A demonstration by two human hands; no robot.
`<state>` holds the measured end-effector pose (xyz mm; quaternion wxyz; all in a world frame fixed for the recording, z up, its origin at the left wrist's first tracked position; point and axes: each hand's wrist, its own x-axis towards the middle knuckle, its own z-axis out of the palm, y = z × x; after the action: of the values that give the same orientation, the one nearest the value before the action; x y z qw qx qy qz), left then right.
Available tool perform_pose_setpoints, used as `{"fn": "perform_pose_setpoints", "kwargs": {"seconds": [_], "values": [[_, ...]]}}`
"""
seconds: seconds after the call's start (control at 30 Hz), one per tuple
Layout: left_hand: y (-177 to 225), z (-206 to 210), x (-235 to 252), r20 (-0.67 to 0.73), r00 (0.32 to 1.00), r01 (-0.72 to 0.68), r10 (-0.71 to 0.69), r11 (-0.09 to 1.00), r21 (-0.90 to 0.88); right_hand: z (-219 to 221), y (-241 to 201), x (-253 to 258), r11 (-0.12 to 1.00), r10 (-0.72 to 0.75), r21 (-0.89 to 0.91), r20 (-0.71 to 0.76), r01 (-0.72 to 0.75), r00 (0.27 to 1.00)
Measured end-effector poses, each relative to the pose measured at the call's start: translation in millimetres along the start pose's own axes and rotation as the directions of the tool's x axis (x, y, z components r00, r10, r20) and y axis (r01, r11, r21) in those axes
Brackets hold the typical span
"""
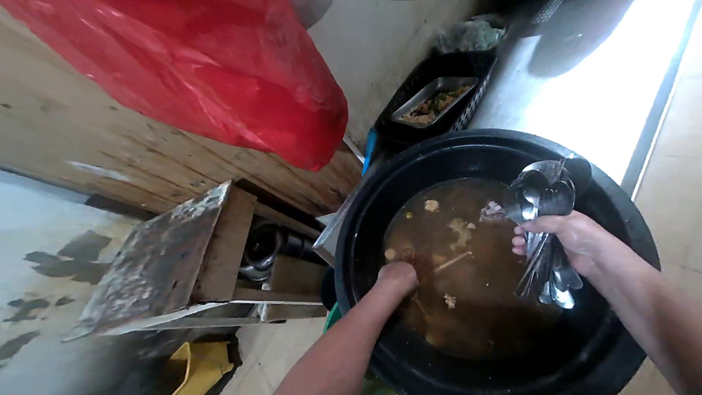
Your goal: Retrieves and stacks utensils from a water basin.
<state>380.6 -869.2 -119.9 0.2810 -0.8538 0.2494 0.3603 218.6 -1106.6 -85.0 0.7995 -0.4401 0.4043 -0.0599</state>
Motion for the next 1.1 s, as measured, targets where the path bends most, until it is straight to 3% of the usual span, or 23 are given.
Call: {"fn": "perform_pose_setpoints", "kwargs": {"seconds": [0.17,0.3,0.43,0.53,0.6,0.77,0.97,1.1], "values": [[-8,-8,-5,-0.238,0.966,-0.161,0.102,0.956,-0.244,1,0,-1,0.999,-0.016,-0.042,0.021,0.016,1.000],[-24,-39,-18,-0.546,0.823,-0.385,0.155,0.859,-0.337,-1,0,0,1.000,-0.027,-0.007,0.023,0.027,0.999],[-15,-73,-51,-0.727,0.614,-0.561,0.308,0.818,-0.126,-3,2,1,0.998,-0.027,0.050,0.033,0.025,0.999],[0,-93,-69,-0.752,0.483,-0.618,0.449,0.783,0.071,-5,3,4,0.997,-0.042,0.071,0.033,0.039,0.999],[12,-103,-77,-0.723,0.436,-0.637,0.536,0.751,0.173,-5,4,4,0.997,-0.058,0.058,0.033,0.056,0.998],[39,-118,-84,-0.659,0.428,-0.651,0.618,0.717,0.250,-4,6,1,0.998,-0.060,0.020,0.018,0.060,0.998],[64,-123,-85,-0.694,0.410,-0.657,0.592,0.719,0.225,-3,4,1,0.999,0.025,-0.042,0.028,-0.024,0.999],[70,-132,-79,-0.701,0.503,-0.588,0.505,0.795,0.150,-6,4,-3,0.996,0.052,-0.087,0.195,-0.036,0.979]]}}
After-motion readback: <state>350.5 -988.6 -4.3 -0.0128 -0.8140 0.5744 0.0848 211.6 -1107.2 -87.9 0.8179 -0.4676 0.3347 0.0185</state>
